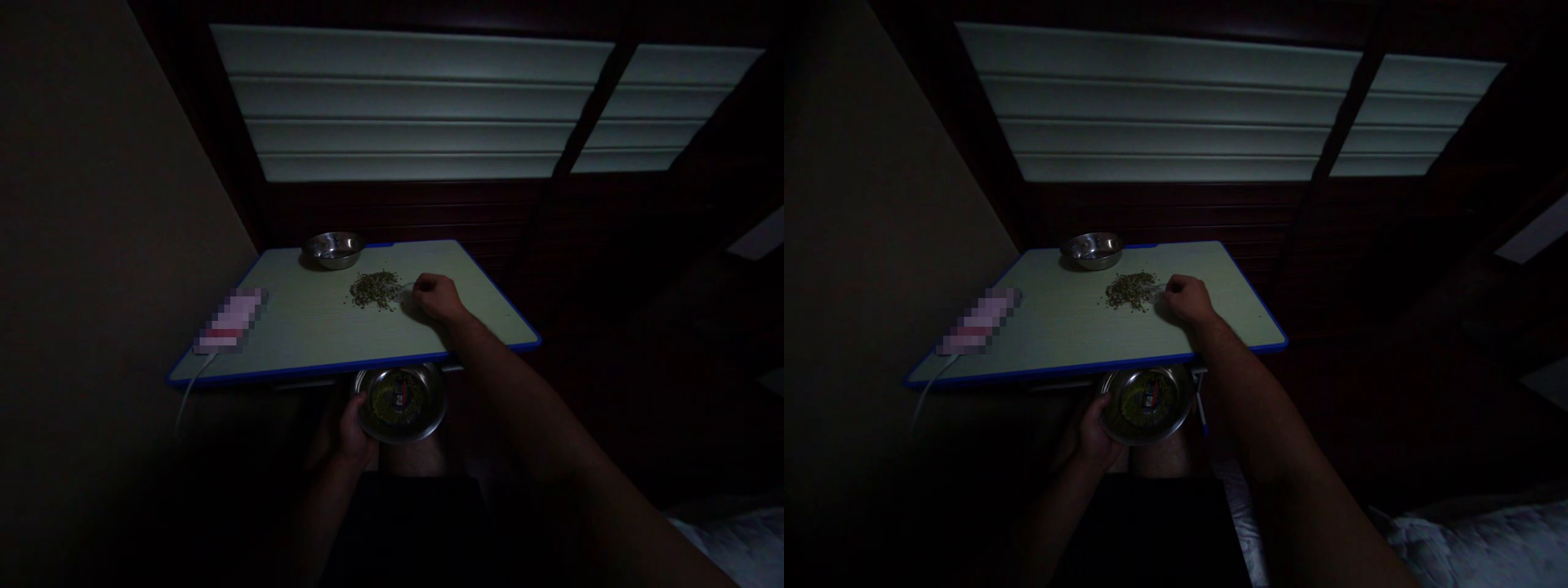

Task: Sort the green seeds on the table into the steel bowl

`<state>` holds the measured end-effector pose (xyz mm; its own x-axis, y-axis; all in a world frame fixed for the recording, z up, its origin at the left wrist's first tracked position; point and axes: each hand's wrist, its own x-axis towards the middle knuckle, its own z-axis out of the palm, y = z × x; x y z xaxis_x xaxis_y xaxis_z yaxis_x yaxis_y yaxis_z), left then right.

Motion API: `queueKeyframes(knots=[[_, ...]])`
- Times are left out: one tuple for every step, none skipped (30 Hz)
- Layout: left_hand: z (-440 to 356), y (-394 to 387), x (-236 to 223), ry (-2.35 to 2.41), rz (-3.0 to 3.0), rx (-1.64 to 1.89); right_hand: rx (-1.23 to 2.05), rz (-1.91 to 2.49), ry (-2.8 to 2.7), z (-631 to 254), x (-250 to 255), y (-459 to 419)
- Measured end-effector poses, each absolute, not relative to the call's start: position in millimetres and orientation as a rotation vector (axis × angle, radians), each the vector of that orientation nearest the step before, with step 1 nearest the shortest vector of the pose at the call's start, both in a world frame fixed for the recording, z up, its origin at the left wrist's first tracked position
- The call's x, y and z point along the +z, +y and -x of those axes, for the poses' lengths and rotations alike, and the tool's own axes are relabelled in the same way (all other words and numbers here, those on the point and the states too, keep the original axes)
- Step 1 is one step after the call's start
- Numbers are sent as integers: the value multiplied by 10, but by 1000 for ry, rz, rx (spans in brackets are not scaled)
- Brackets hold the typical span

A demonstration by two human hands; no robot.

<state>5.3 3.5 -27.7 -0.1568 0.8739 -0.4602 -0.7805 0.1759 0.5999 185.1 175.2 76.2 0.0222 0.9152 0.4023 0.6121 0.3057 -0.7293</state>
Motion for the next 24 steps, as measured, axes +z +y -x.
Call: queueKeyframes(knots=[[-55, 36, -275, 935, -130, 1459, 425, 1409, -1686, -1852, 766, 1751], [-57, 36, -274, 933, -132, 1460, 421, 1418, -1687, -1853, 769, 1750], [-59, 38, -274, 931, -134, 1458, 419, 1425, -1687, -1853, 772, 1749], [-60, 39, -275, 930, -134, 1454, 417, 1430, -1685, -1853, 774, 1749], [-61, 40, -277, 932, -130, 1449, 419, 1431, -1684, -1852, 775, 1749], [-61, 40, -279, 934, -126, 1443, 425, 1429, -1680, -1851, 777, 1749], [-61, 40, -281, 935, -122, 1436, 436, 1427, -1674, -1850, 778, 1749], [-60, 39, -281, 935, -120, 1431, 446, 1423, -1666, -1849, 780, 1749], [-58, 38, -281, 936, -120, 1426, 454, 1419, -1656, -1850, 783, 1749], [-57, 37, -280, 940, -122, 1420, 457, 1418, -1643, -1853, 786, 1748], [-57, 37, -277, 944, -126, 1415, 454, 1423, -1626, -1859, 792, 1745], [-57, 36, -275, 948, -130, 1414, 440, 1438, -1604, -1867, 799, 1742], [-59, 37, -271, 953, -133, 1414, 415, 1464, -1578, -1877, 807, 1736], [-60, 37, -268, 957, -135, 1415, 386, 1499, -1548, -1889, 817, 1729], [-62, 38, -265, 960, -136, 1417, 357, 1539, -1518, -1901, 829, 1720], [-64, 38, -263, 960, -137, 1419, 333, 1577, -1494, -1913, 840, 1711], [-66, 38, -262, 957, -137, 1420, 316, 1610, -1480, -1922, 850, 1701], [-66, 37, -261, 952, -137, 1418, 311, 1633, -1474, -1930, 859, 1692], [-67, 36, -262, 949, -135, 1415, 316, 1645, -1476, -1934, 866, 1685], [-66, 35, -263, 946, -134, 1412, 330, 1647, -1484, -1937, 869, 1680], [-65, 34, -265, 945, -133, 1410, 353, 1641, -1494, -1937, 869, 1679], [-64, 33, -267, 943, -133, 1410, 382, 1627, -1505, -1937, 866, 1681], [-64, 32, -269, 938, -134, 1411, 412, 1610, -1514, -1937, 861, 1686], [-64, 31, -271, 931, -135, 1413, 439, 1592, -1522, -1937, 853, 1693]])
